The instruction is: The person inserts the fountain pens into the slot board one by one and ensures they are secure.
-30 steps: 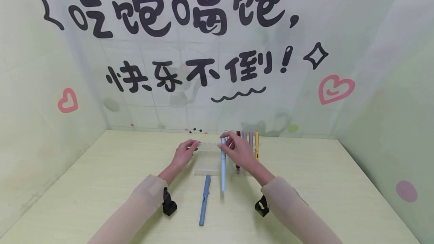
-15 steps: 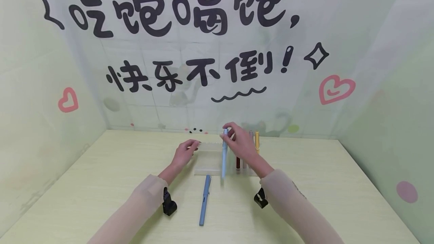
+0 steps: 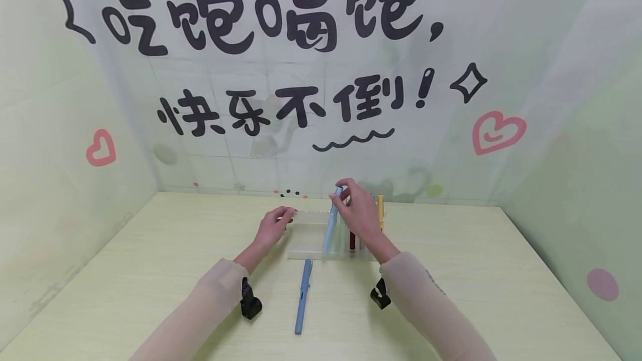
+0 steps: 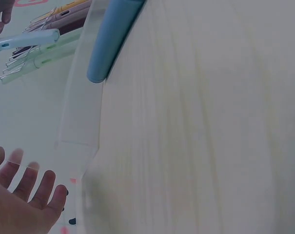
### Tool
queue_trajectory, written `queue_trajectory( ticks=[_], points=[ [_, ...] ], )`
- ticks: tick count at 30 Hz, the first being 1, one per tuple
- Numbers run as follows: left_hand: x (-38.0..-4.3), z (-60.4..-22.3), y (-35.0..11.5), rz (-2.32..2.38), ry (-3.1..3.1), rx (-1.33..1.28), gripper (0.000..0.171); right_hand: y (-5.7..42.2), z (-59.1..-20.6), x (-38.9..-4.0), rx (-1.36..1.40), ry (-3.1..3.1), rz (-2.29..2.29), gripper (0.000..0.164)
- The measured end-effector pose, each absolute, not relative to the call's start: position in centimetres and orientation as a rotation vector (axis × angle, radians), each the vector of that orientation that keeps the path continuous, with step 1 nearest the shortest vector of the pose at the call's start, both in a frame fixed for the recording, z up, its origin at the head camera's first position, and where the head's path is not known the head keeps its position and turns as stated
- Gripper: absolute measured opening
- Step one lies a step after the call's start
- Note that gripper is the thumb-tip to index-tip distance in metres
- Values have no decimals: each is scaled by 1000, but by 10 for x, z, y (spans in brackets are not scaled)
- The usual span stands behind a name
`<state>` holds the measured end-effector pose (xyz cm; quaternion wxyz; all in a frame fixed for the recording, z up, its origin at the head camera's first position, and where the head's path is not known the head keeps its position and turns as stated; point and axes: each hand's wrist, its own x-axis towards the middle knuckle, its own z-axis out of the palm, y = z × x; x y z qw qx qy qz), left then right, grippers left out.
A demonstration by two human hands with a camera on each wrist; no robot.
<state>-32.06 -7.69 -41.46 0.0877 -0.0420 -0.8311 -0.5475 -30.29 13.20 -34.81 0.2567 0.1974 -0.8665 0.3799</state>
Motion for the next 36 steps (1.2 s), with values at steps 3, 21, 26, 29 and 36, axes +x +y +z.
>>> queue_trajectory(
  ticks=[3, 21, 26, 29, 36],
  points=[
    [-320, -414, -77, -1634, -2474, -120, 29, 132, -349, -304, 518, -2333, 1022, 23],
    [-321, -414, -77, -1646, -2470, -118, 28, 126, -360, -307, 549, -2309, 804, 23],
    [-322, -414, -77, -1653, -2461, -124, 27, 124, -361, -305, 543, -2357, 808, 25],
    [-321, -414, -78, -1658, -2462, -119, 27, 123, -363, -304, 546, -2383, 809, 25],
    [-321, -415, -78, -1650, -2464, -130, 29, 122, -368, -305, 553, -2377, 748, 23]
  ],
)
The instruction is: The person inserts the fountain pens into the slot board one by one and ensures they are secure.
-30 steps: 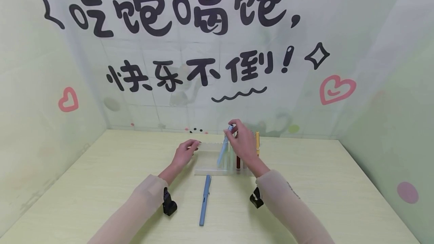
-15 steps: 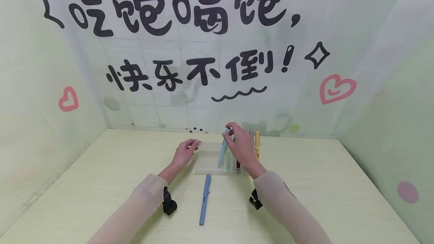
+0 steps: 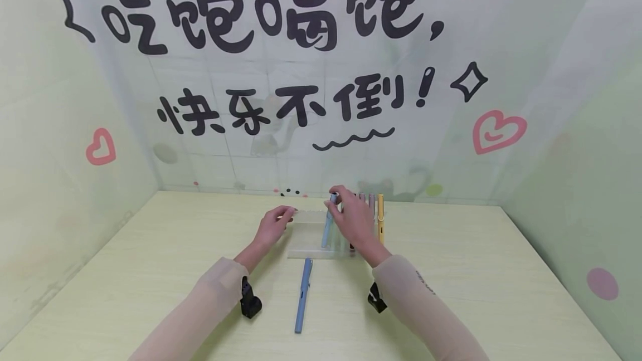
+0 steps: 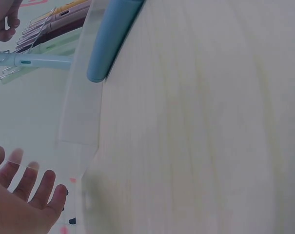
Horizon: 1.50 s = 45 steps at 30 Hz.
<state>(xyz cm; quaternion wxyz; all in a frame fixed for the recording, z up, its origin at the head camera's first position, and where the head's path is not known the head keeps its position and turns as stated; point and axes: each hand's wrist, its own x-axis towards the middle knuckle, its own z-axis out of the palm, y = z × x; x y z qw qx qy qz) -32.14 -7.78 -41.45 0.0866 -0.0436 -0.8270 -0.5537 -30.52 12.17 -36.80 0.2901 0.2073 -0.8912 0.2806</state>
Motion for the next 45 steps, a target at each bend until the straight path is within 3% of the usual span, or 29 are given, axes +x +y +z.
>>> queue_trajectory(
  ticks=[18, 45],
  points=[
    [-322, -415, -78, -1647, -2464, -120, 28, 121, -367, -306, 642, -2445, 836, 22],
    [-319, -413, -77, -1664, -2457, -135, 28, 129, -371, -316, 791, -2701, 817, 55]
  ],
)
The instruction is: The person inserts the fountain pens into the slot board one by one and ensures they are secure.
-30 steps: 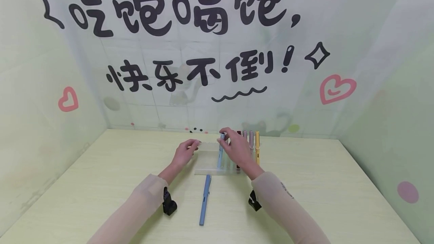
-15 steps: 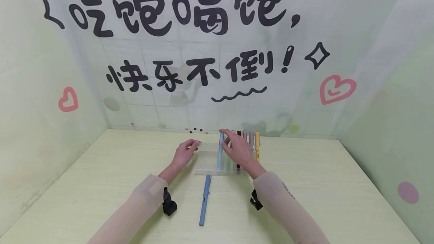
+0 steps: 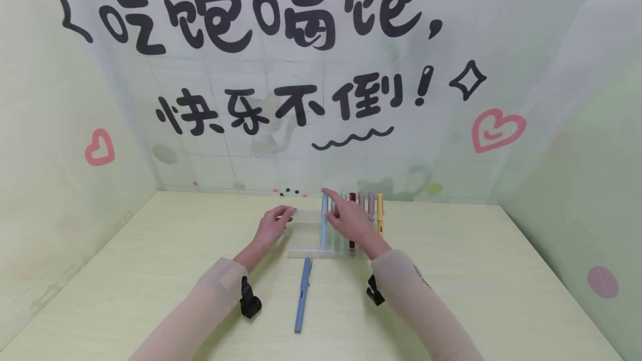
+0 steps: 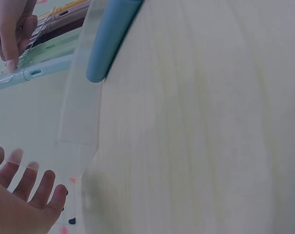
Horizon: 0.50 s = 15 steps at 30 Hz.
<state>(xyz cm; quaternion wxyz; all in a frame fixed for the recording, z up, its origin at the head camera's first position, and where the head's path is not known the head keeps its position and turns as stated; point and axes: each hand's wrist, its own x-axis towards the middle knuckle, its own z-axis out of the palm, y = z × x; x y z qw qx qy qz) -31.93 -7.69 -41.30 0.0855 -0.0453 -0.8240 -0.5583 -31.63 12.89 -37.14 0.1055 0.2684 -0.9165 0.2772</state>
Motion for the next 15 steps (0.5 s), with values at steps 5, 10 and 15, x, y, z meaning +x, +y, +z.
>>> queue_trajectory(
  ticks=[5, 10, 15],
  points=[
    [-319, -413, -77, -1666, -2457, -141, 29, 126, -369, -318, 783, -2744, 831, 57],
    [-320, -413, -78, -1661, -2453, -148, 29, 124, -368, -320, 738, -2785, 900, 58],
    [-321, -414, -78, -1665, -2452, -148, 28, 124, -368, -321, 696, -2811, 932, 58]
  ],
)
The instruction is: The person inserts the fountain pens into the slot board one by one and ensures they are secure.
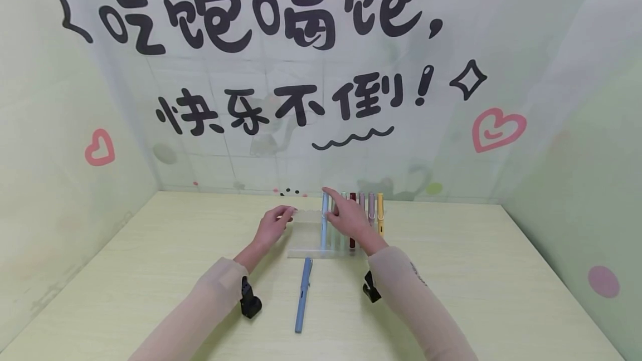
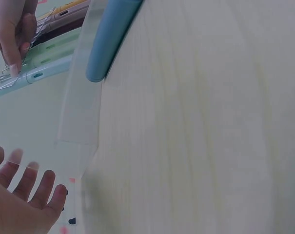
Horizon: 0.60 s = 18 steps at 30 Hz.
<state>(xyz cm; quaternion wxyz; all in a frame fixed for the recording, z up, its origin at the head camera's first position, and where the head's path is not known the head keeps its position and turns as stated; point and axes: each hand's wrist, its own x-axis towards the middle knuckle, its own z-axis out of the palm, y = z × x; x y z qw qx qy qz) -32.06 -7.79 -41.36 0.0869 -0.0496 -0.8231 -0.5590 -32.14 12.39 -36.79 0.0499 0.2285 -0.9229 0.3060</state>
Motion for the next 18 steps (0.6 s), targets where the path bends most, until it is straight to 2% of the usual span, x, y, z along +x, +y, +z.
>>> queue_trajectory(
  ticks=[18],
  points=[
    [-322, -415, -77, -1666, -2461, -128, 29, 122, -368, -323, 663, -2828, 936, 60]
  ],
)
